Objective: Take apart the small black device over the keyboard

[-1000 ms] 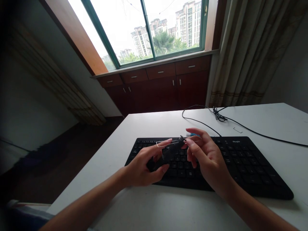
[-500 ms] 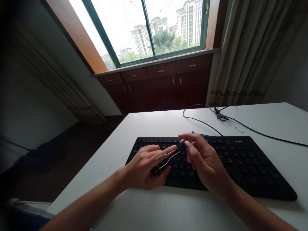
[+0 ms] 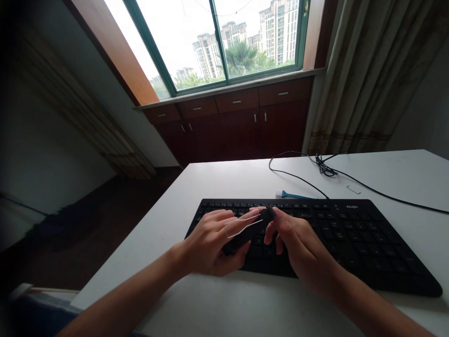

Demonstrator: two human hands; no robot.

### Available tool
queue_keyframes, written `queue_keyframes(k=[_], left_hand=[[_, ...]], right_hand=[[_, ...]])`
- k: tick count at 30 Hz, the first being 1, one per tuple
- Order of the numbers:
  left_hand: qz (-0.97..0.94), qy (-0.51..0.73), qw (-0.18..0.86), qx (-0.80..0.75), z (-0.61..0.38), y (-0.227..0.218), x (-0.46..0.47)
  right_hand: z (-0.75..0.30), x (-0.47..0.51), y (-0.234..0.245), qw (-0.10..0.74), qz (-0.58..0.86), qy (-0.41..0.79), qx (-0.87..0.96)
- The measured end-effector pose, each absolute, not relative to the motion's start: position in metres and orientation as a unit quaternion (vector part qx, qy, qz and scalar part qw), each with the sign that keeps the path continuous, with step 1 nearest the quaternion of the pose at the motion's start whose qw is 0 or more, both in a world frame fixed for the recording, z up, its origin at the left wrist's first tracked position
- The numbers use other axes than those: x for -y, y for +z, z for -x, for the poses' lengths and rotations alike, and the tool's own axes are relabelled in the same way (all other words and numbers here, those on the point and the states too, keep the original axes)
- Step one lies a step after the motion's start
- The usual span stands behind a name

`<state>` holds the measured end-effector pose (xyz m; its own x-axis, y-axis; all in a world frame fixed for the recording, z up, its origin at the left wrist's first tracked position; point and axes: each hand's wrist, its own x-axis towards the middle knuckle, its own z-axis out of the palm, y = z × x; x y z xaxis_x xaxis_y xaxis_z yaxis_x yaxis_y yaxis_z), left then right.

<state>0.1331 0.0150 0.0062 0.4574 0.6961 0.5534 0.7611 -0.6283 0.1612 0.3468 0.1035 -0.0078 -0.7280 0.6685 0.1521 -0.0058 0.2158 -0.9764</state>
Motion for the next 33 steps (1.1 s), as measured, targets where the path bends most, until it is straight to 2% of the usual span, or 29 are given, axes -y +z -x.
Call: queue_keyframes(k=[6,13,18,20,23,26,28,31,33], left_hand=[[0.852,-0.294,0.041,0.431,-0.133,0.008,-0.015],[0.865,-0.251,0.043,0.432,-0.132,0.009,-0.014],[0.85,-0.263,0.069,0.452,-0.119,0.013,-0.02],[0.806,-0.258,0.098,0.523,-0.11,0.016,-0.023],[0.686,-0.167,0.147,0.693,-0.092,0.02,-0.026],[0.561,-0.039,0.14,0.815,-0.077,0.019,-0.028],[0.504,0.015,0.105,0.857,-0.07,0.019,-0.028],[0.478,0.038,0.045,0.877,-0.068,0.019,-0.028],[0.484,0.039,0.029,0.874,-0.069,0.02,-0.028]], right_hand=[[-0.352,-0.101,-0.002,0.276,0.184,0.58,0.745],[-0.35,-0.095,-0.001,0.305,0.184,0.493,0.794],[-0.346,-0.098,-0.002,0.419,0.241,0.467,0.74],[-0.345,-0.1,0.004,0.484,0.267,0.48,0.681],[-0.347,-0.106,0.014,0.542,0.303,0.477,0.623],[-0.353,-0.117,0.017,0.504,0.358,0.404,0.674],[-0.358,-0.129,0.015,0.439,0.411,0.288,0.745],[-0.371,-0.152,0.007,0.317,0.464,0.102,0.821],[-0.382,-0.17,0.004,0.244,0.502,0.042,0.828]])
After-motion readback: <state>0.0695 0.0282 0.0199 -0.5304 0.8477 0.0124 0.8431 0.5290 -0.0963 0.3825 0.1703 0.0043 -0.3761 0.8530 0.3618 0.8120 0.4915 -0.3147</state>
